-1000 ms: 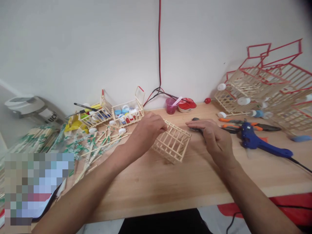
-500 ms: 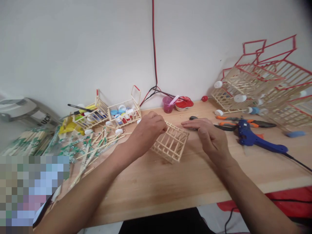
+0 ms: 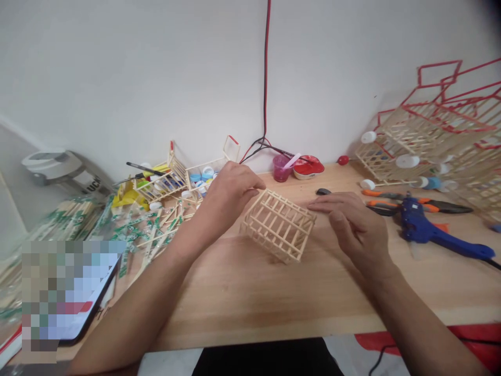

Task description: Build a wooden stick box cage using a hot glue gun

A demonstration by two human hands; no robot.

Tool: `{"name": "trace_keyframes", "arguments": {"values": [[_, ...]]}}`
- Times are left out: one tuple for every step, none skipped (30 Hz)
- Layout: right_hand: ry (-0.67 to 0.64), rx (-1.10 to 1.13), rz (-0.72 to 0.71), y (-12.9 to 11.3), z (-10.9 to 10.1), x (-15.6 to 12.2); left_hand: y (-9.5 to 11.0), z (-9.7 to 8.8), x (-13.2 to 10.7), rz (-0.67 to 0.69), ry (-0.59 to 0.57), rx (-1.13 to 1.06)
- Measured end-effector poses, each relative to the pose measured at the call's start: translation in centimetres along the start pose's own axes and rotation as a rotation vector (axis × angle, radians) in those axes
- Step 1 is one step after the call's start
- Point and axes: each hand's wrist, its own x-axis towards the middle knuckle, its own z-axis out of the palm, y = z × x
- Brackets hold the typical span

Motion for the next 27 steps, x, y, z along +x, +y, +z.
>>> {"name": "trace_keyframes", "arguments": {"values": [[0.000,-0.006,-0.002,0.0,0.0,0.0,0.0,0.2,0.0,0.012,-0.020,-0.007],[0.001,-0.008,-0.002,-0.1,0.1,0.0,0.1,0.5,0.1,0.029,-0.043,-0.014],[0.002,-0.007,0.000,-0.1,0.1,0.0,0.2,0.8,0.1,0.045,-0.062,-0.019],[0.004,-0.008,0.004,0.0,0.1,-0.1,0.4,1.1,0.2,0.058,-0.080,-0.023],[0.008,-0.011,0.009,0.0,0.1,-0.1,0.6,1.4,0.3,0.069,-0.102,-0.025],[0.012,-0.016,0.014,0.0,0.1,-0.1,0.8,1.7,0.3,0.078,-0.126,-0.023],[0.015,-0.024,0.018,0.0,0.1,-0.2,1.0,2.1,0.4,0.085,-0.151,-0.019],[0.017,-0.031,0.021,0.0,0.1,-0.2,1.2,2.4,0.3,0.095,-0.169,-0.013],[0.022,-0.036,0.022,0.0,0.0,-0.2,1.4,2.7,0.3,0.112,-0.181,-0.006],[0.027,-0.040,0.024,0.0,0.0,-0.2,1.6,3.0,0.3,0.130,-0.185,0.004],[0.031,-0.041,0.028,0.1,-0.1,-0.3,1.7,3.3,0.2,0.147,-0.182,0.014],[0.039,-0.042,0.034,0.1,-0.1,-0.3,1.9,3.5,0.1,0.161,-0.177,0.023],[0.050,-0.043,0.043,0.1,-0.2,-0.4,2.0,3.6,0.0,0.173,-0.173,0.031],[0.065,-0.041,0.049,0.2,-0.2,-0.4,2.0,3.7,0.0,0.180,-0.171,0.039],[0.083,-0.038,0.053,0.3,-0.2,-0.4,2.1,3.8,-0.1,0.186,-0.174,0.046],[0.106,-0.034,0.056,0.5,-0.3,-0.4,2.1,3.8,-0.1,0.189,-0.178,0.056],[0.131,-0.031,0.058,0.6,-0.3,-0.4,2.1,3.8,-0.1,0.193,-0.185,0.066],[0.159,-0.033,0.061,0.6,-0.4,-0.4,2.1,3.9,-0.1,0.196,-0.191,0.077],[0.190,-0.043,0.064,0.6,-0.6,-0.4,2.1,3.9,-0.1,0.198,-0.197,0.087],[0.223,-0.063,0.069,0.6,-0.9,-0.3,2.1,3.9,-0.1,0.199,-0.205,0.094],[0.256,-0.092,0.076,0.4,-1.2,-0.3,2.0,4.0,-0.2,0.199,-0.213,0.097],[0.291,-0.127,0.083,0.2,-1.7,-0.3,2.0,4.0,-0.2,0.199,-0.221,0.096],[0.319,-0.168,0.090,0.0,-2.3,-0.3,2.0,4.1,-0.2,0.199,-0.228,0.093],[0.338,-0.216,0.100,-0.3,-3.0,-0.5,2.0,4.1,-0.2,0.198,-0.234,0.088],[0.342,-0.270,0.117,-0.4,-3.9,-0.7,2.0,4.2,-0.2,0.198,-0.239,0.085],[0.323,-0.330,0.141,-0.4,-4.9,-1.0,1.9,4.3,-0.2,0.199,-0.241,0.084],[0.292,-0.394,0.175,-0.2,-6.0,-1.6,1.9,4.3,-0.2,0.201,-0.241,0.083]]}}
